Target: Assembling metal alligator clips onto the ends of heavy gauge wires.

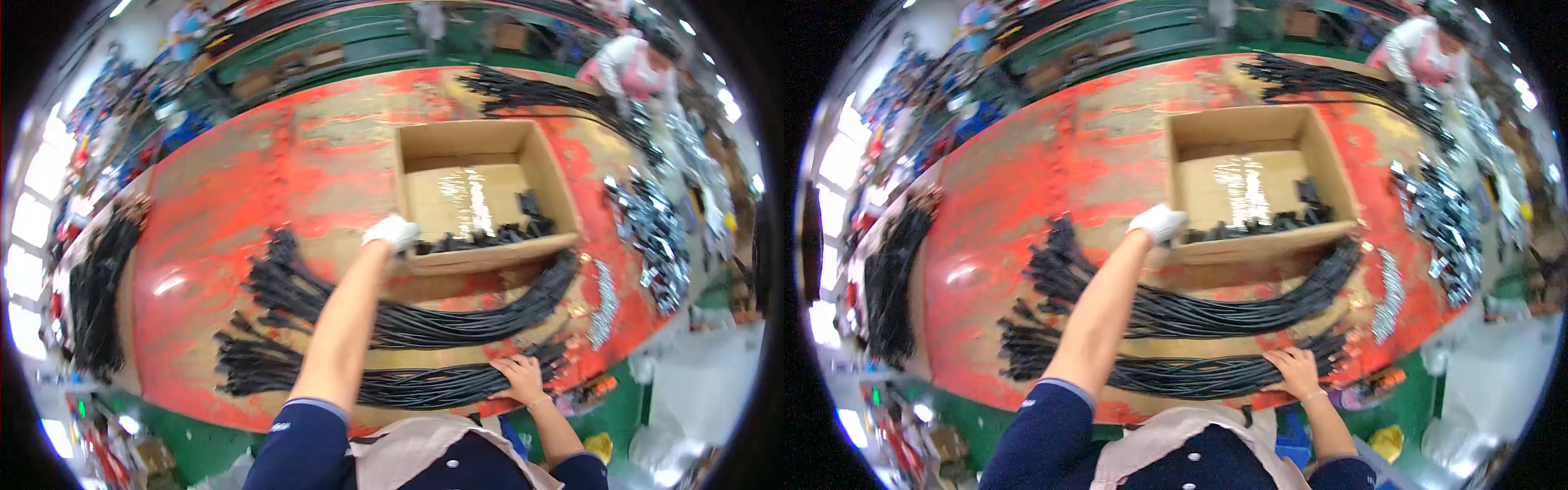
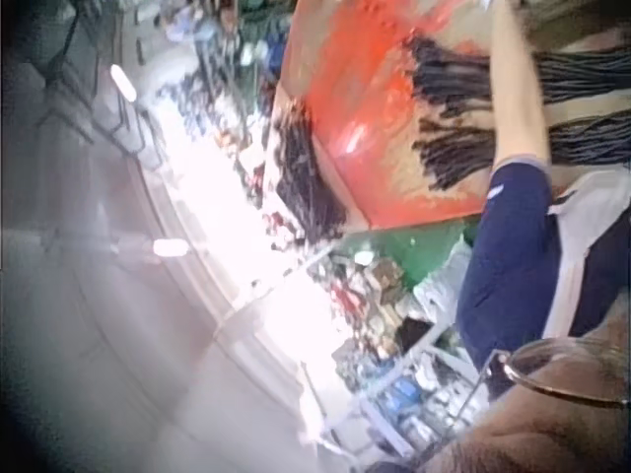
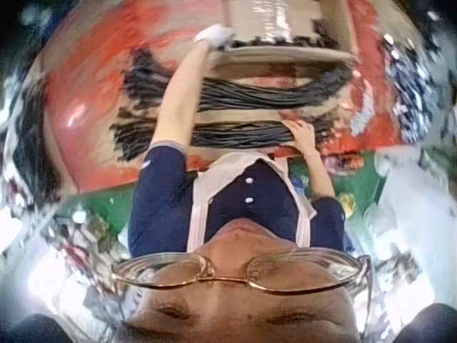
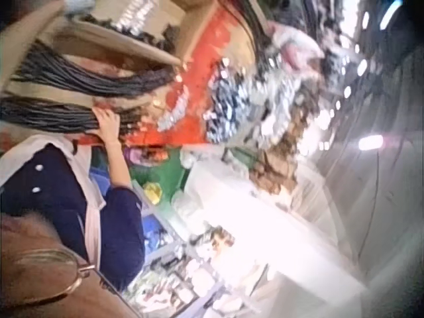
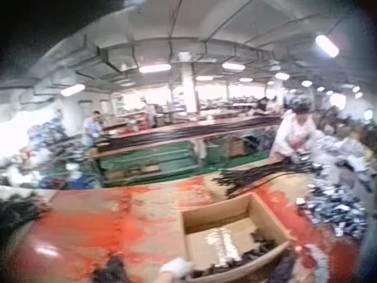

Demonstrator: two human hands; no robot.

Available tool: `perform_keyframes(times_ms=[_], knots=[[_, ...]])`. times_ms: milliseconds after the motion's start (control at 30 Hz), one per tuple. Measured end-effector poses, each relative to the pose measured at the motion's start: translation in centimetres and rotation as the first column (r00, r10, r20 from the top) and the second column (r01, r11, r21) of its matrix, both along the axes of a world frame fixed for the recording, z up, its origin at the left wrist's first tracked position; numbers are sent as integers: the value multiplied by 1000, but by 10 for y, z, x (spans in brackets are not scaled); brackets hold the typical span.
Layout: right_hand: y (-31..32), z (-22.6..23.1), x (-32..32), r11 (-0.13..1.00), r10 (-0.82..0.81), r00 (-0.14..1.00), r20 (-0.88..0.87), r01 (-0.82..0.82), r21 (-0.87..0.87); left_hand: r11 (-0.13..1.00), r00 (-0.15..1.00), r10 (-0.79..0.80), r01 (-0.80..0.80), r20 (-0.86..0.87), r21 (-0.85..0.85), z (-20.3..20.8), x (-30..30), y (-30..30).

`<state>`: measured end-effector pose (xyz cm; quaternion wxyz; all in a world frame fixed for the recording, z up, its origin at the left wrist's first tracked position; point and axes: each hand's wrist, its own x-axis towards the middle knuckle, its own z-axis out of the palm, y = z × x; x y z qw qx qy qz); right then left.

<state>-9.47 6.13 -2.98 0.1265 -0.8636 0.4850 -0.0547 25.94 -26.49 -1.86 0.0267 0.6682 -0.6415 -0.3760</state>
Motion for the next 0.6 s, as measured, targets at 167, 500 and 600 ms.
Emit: perform_keyframes(times_ms=[167,500,600], knots=[[17,-8,-3,997,-72,995,68,73,-14,993,992,98,-91,85,-80,52,0,4],[24,-15,-9,999,-38,998,56,40,-36,697,758,645,-635,-95,-335,124,295,158],[26,1,-4,996,-69,995,-66,73,52,581,670,738,-694,-85,-425,108,403,222]])
